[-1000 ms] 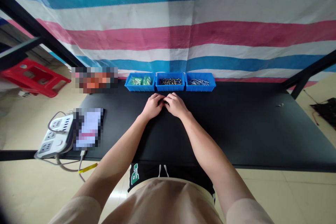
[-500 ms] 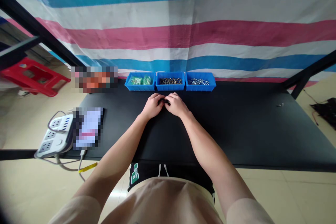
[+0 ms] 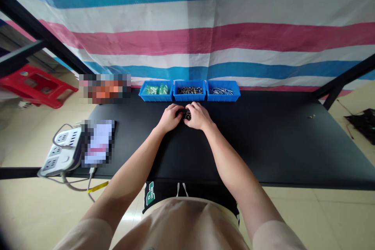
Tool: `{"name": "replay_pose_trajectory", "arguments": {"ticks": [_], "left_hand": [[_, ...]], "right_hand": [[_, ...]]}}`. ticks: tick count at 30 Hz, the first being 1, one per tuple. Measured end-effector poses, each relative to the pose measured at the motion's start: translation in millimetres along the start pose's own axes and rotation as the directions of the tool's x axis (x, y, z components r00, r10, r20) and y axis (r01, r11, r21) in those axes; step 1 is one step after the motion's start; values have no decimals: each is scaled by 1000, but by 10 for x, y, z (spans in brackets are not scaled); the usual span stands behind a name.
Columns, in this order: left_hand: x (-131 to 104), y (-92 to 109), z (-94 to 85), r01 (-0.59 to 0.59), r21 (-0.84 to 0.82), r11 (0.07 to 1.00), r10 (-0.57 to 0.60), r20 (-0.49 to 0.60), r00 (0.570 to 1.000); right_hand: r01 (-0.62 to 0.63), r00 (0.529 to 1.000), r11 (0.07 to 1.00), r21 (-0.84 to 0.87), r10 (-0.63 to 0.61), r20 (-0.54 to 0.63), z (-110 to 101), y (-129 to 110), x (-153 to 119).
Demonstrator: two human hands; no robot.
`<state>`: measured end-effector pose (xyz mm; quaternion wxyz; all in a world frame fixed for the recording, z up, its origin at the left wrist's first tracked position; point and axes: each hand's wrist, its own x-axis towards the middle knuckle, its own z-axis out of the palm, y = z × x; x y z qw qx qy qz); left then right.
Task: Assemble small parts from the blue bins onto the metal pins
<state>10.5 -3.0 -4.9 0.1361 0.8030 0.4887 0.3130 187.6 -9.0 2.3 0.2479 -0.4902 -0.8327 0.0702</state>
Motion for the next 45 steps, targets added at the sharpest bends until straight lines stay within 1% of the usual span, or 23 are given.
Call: {"name": "replay_pose_trajectory", "arguments": {"ticks": [3,10,19,22,27,34,37,40,43,45], "left_hand": [[-1,2,-4,6,3,1000,-6,1,1000],[3,31,-24,12,21,1000,-13,40,999],[4,33,-30,17,28,999,-19,45,999],[2,31,-31,13,25,1000,-14,46,999],[3,37,-38,13,27,1000,-15,52,999],[7,42,-40,12,45,999,-15,70,997],[6,53,-46,14,48,999,-18,75,997],[0,89,-71,27,37,999,-31,87,996],[-11,137,-109,50,39,998,-54,113,992],[-20,160,-137,59,56,997,-67,142,988]], "right_hand": [[-23,1000,1000,15,22,14,35,30,1],[33,999,996,81,-33,5,90,62,18],[50,996,985,164,-38,-75,154,114,33],[52,994,975,216,-29,-110,157,109,35],[32,992,952,305,8,-130,151,99,43],[8,988,948,319,41,-148,185,119,43],[10,987,953,303,39,-156,183,117,42],[17,985,973,231,22,-168,106,76,37],[-46,989,994,98,60,-137,-44,0,24],[-115,991,993,23,116,-67,-141,-45,14]]}}
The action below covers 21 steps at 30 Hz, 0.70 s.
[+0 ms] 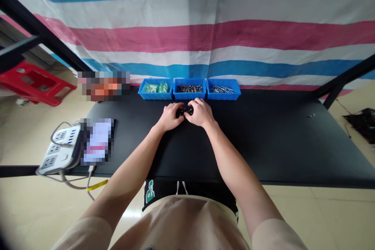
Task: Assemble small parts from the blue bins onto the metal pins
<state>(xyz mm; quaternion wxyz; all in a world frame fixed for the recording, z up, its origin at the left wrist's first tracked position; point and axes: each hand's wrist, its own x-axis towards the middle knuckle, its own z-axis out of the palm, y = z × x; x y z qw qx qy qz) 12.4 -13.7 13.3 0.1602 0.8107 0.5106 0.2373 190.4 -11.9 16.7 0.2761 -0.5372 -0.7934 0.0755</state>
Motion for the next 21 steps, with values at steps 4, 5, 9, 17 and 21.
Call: {"name": "replay_pose_trajectory", "arguments": {"ticks": [4,5,9,17,21], "left_hand": [[-16,2,-38,-15,79,997,8,95,995],[-16,-3,-43,-24,100,995,12,116,993],[2,-44,-32,-40,128,991,21,147,989],[59,-202,45,-82,23,996,82,25,996],[58,-225,52,-76,-17,997,75,-18,997]], "right_hand": [[-102,979,993,-62,111,172,-84,-17,-6],[-115,974,992,-55,123,190,-79,-7,-4],[-57,982,997,49,47,180,4,56,10],[109,993,977,184,-114,16,233,130,16],[130,991,962,241,-128,-26,271,142,21]]}}
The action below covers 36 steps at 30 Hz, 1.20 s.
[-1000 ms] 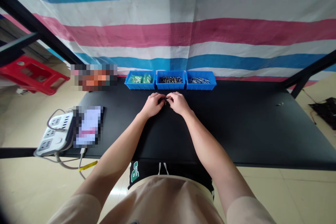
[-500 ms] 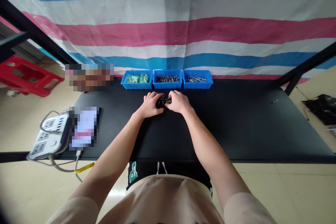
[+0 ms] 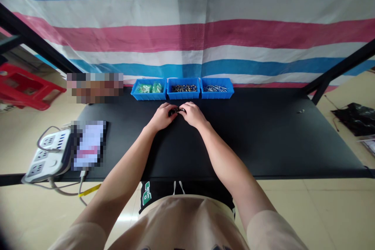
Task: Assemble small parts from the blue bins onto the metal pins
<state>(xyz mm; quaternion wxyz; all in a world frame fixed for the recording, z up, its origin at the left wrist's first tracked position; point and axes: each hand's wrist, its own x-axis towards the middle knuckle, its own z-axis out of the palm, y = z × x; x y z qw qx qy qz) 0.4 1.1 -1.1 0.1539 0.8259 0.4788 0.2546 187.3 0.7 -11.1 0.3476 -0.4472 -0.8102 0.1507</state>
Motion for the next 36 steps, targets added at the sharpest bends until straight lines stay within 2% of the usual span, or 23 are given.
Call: {"name": "replay_pose_trajectory", "arguments": {"ticks": [4,7,10,14,18,25,32,36], "left_hand": [[5,12,-10,13,-14,1000,-14,-8,1000],[7,24,-15,24,-13,1000,-24,-3,1000],[-1,42,-18,45,-12,999,-45,-23,999],[-12,74,-32,57,-44,997,-62,-113,992],[-11,113,-56,15,-86,996,-32,-198,980],[-2,185,-19,0,-171,985,-44,-256,966],[8,186,-6,112,-403,908,-232,-262,937],[10,197,-9,130,-465,876,-272,-253,928]], "right_hand": [[2,999,1000,10,-2,-39,-12,-26,8],[-3,993,998,62,10,-116,-26,-65,12],[-50,981,979,196,85,-177,-44,-87,12],[-147,966,877,457,227,-125,-85,-68,9],[-114,967,814,569,223,-125,-128,-37,8],[-83,985,859,504,147,-89,-135,-94,-8],[80,996,919,386,-58,-69,-125,-212,-3],[102,995,938,331,-91,-49,-129,-255,2]]}}
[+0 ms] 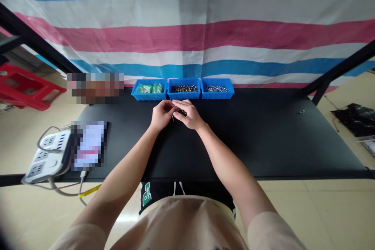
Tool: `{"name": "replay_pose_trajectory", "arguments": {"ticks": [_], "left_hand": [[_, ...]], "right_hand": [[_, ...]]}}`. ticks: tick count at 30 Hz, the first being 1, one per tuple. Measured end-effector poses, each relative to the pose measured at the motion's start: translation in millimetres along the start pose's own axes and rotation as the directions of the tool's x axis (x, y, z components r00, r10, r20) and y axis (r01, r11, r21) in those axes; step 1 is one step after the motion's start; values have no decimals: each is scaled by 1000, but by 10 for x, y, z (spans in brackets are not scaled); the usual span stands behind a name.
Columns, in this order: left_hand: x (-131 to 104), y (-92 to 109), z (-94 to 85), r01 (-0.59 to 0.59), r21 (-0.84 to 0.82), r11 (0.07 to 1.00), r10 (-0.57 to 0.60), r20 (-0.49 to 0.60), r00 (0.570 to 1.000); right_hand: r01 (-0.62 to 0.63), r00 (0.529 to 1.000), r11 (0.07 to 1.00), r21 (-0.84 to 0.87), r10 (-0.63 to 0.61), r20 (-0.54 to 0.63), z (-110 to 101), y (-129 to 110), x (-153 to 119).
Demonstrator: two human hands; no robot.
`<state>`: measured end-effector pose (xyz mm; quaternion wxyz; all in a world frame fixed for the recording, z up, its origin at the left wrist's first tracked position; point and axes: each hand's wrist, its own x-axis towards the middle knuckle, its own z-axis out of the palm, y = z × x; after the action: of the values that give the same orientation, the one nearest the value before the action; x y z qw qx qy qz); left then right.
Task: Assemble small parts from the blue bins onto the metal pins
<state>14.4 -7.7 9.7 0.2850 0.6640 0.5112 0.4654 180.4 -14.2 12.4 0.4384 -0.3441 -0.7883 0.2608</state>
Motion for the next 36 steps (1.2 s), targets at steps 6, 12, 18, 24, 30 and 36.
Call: {"name": "replay_pose_trajectory", "arguments": {"ticks": [6,12,18,24,30,36], "left_hand": [[-15,-17,29,-13,-21,1000,12,-38,999],[16,-39,18,-20,-152,988,13,-48,999],[59,-47,33,85,-362,928,-109,-46,993],[58,-55,47,129,-393,911,-150,-23,988],[40,-37,58,112,-372,921,-117,10,993],[45,-20,36,47,-321,946,-72,-67,995]], "right_hand": [[41,999,999,-15,-41,20,35,-11,-3],[-15,993,987,-160,-4,-116,89,36,-12],[-77,991,966,-245,47,-128,118,101,-3],[-90,989,969,-229,60,-133,79,73,18],[-172,980,982,-72,164,-110,29,1,27],[-327,882,904,277,397,-255,-54,79,64]]}}
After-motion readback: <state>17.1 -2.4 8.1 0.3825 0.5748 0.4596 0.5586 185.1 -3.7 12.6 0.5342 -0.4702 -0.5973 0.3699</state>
